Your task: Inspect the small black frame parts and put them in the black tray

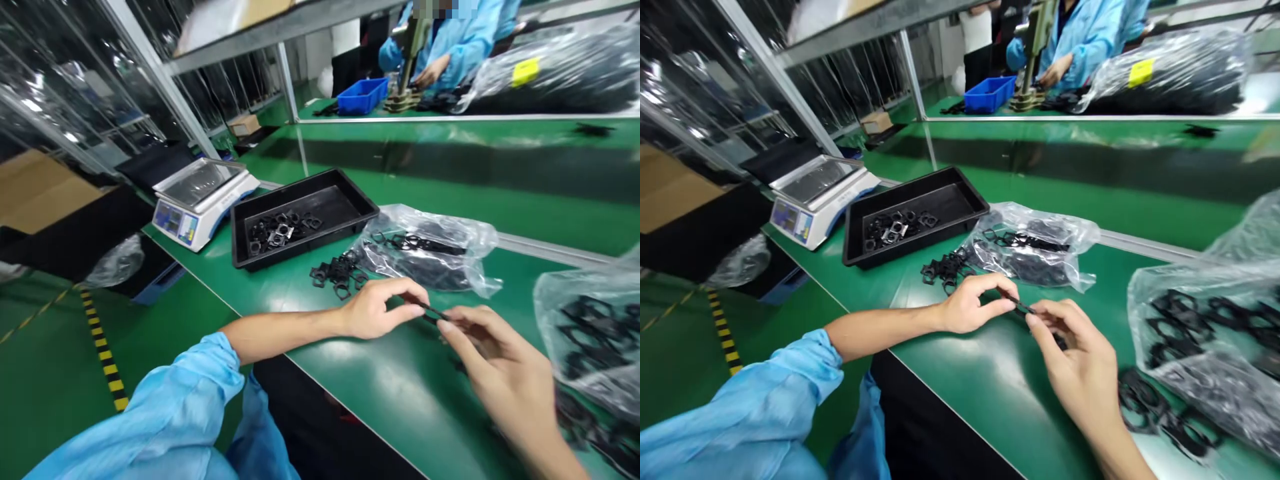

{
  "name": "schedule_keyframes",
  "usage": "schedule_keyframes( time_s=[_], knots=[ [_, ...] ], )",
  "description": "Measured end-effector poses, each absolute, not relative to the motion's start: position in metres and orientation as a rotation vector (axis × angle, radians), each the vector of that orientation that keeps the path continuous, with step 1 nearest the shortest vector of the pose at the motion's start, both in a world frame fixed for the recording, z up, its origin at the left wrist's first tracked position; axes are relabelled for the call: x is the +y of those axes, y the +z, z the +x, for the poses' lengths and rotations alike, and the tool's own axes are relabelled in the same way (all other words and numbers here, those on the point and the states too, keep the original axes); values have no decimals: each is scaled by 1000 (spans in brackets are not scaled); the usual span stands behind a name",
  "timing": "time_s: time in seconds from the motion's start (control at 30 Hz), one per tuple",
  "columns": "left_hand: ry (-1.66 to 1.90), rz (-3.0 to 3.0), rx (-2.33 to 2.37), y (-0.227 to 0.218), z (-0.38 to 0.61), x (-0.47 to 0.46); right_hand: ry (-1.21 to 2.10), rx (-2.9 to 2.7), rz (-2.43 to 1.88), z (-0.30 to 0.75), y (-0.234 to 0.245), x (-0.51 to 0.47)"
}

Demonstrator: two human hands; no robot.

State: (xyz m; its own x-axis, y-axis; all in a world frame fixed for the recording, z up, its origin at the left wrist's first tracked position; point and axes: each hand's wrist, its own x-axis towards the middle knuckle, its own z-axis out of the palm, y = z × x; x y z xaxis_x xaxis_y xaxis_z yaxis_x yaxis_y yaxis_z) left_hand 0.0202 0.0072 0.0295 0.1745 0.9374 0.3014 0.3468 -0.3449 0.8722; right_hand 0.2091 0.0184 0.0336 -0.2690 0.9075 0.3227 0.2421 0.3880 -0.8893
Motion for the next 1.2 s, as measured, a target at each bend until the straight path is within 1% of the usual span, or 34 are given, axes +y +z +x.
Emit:
schedule_keyframes(
  time_s=[0.17, 0.27, 0.3, 0.37, 0.4, 0.47, 0.53, 0.57, 0.67, 0.77, 0.83, 0.9, 1.03, 1.2],
  knots=[
    [1108, 2035, 1285, 34, 18, 6, 881, -1851, -971, 206, 25, 22],
    [1182, 2064, 1350, 38, -14, 9, 776, -1960, -970, 211, 25, 29],
    [1242, 2041, 1406, 42, -34, 9, 696, -1995, -973, 214, 25, 32],
    [1403, 1953, 1698, 51, -81, 7, 539, -2057, -998, 222, 27, 38],
    [1426, 1922, 1858, 56, -106, 4, 476, -2093, -1025, 226, 27, 42],
    [1296, 1953, 2152, 63, -149, -2, 337, -2168, -1124, 237, 25, 48],
    [1035, 2107, 2314, 65, -174, -9, 175, -2285, -1220, 249, 21, 54],
    [996, 2182, 2361, 64, -178, -13, 104, -2357, -1245, 254, 19, 56],
    [959, 2428, 2227, 52, -163, -24, -12, -2535, -1308, 269, 16, 59],
    [708, 2533, 1955, 37, -129, -30, 22, -2624, -1400, 276, 25, 56],
    [507, 2470, 1932, 28, -113, -30, 98, -2683, -1422, 277, 36, 53],
    [447, 2376, 1997, 20, -106, -31, 199, -2752, -1419, 275, 47, 49],
    [650, 2262, 2061, 9, -111, -35, 393, -2843, -1385, 271, 55, 42],
    [853, 2355, 1948, 6, -115, -35, 346, -2801, -1335, 264, 54, 40]
  ],
)
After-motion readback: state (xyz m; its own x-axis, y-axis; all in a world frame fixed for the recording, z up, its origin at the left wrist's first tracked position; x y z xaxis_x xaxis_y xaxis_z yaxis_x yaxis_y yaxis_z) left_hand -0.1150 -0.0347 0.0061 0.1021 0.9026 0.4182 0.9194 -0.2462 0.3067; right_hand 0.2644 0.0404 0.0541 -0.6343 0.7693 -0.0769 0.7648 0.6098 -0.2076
